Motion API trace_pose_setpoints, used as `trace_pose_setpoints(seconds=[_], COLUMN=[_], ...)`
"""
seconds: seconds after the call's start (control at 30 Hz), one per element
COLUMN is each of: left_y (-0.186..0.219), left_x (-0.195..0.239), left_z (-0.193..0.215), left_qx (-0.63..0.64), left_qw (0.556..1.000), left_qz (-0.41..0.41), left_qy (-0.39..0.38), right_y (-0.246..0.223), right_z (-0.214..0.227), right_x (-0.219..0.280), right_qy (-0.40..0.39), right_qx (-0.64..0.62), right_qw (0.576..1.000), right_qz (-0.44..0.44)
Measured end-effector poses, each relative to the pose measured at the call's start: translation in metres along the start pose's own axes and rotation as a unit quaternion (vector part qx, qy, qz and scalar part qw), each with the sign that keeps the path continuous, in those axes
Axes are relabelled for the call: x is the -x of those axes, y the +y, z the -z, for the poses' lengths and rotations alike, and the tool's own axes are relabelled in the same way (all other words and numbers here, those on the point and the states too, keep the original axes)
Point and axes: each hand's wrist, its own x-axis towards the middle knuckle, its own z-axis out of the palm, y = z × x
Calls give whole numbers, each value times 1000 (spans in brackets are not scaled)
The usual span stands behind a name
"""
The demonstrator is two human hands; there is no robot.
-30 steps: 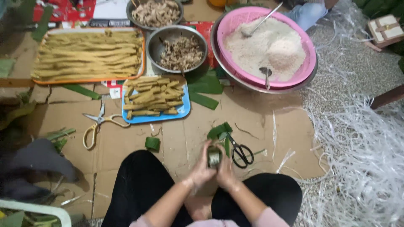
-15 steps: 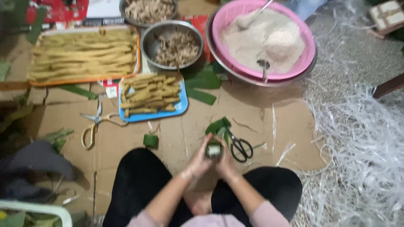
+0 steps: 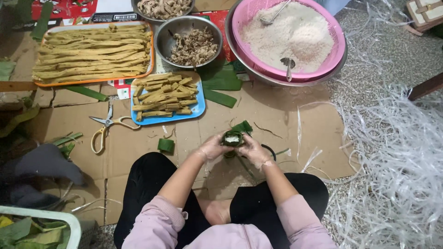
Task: Wrapping traditional rice cakes in banana leaves using hands and scissors.
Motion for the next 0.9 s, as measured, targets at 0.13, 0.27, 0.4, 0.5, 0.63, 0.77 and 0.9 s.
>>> trace_pose_setpoints(seconds=[0.13, 0.27, 0.4, 0.5, 0.63, 0.77, 0.9], left_y=[-17, -29, -34, -48, -54, -43, -6], left_x=[1, 9, 23, 26, 25, 42, 61], left_z=[-7, -16, -41, -57, -71, -70, -59], left_qx=[73, 59, 77, 101, 48, 8, 27], left_qw=[997, 993, 982, 971, 969, 974, 968], left_qz=[-28, -103, -170, -213, -232, -217, -237], left_qy=[-5, -14, 36, 45, 69, 63, 77], right_y=[-13, -15, -57, -67, -81, -86, -85], right_z=[-8, -7, -40, -49, -60, -66, -76], right_x=[12, 14, 46, 54, 67, 72, 83], right_qy=[18, -10, 11, 22, -14, -24, 9], right_qx=[-58, -56, 48, 284, 246, 241, 299], right_qw=[998, 998, 998, 952, 956, 960, 933], right_qz=[-1, 9, 31, 114, 160, 140, 199])
